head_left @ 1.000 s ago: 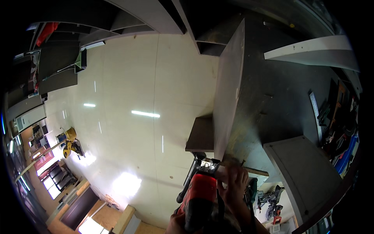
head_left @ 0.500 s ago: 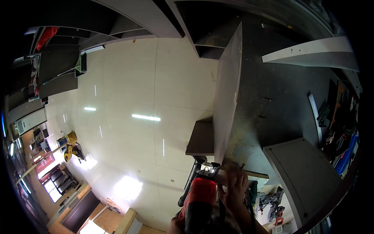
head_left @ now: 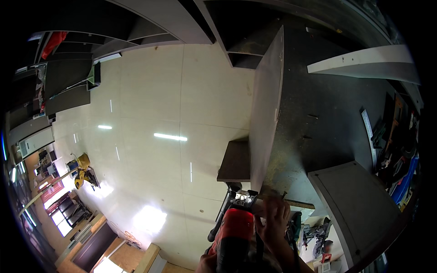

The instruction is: The person assembles a cabinet by drilling pilot holes and driving screws into wooden panels using a cordless drill. They then use a jigsaw to cut a rectangular opening in a panel, clamping it to a workbench for stability. The person handles multiple cabinet parts and tools throughout the process.

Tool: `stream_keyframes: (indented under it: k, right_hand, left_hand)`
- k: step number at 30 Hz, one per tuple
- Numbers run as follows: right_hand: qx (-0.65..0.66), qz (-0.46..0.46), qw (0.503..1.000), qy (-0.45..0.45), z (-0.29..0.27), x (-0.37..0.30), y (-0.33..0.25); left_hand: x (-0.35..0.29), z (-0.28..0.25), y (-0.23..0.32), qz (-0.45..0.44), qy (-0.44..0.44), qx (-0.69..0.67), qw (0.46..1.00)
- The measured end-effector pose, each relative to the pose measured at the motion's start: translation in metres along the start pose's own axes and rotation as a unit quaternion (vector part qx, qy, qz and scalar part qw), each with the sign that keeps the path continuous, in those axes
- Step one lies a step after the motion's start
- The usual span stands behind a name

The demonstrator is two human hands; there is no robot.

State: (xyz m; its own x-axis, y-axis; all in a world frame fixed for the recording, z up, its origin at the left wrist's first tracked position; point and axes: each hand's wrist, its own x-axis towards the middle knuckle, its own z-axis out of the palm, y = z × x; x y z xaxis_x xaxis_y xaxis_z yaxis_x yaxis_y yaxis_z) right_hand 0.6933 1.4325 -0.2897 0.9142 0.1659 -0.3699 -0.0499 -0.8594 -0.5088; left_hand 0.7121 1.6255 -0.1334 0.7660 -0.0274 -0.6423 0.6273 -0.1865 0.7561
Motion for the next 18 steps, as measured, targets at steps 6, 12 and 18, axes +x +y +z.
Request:
stream_keyframes:
  k: [6, 12, 18]
  right_hand:
    - [-0.006, -0.002, 1.0, 0.005, -0.0012, 0.0004, -0.0015]
    - [-0.012, -0.001, 1.0, 0.016, -0.0041, 0.0039, -0.0051]
    - [-0.019, 0.002, 1.0, 0.012, -0.0017, 0.0012, -0.0021]
  left_hand:
    - [-0.0005, 0.0, 0.0013, -0.009, 0.001, -0.006, 1.0]
    - [-0.0051, 0.0011, -0.0038, -0.021, 0.003, 0.005, 1.0]
    - [-0.0026, 0.0013, -0.0012, -0.016, 0.003, 0.015, 1.0]
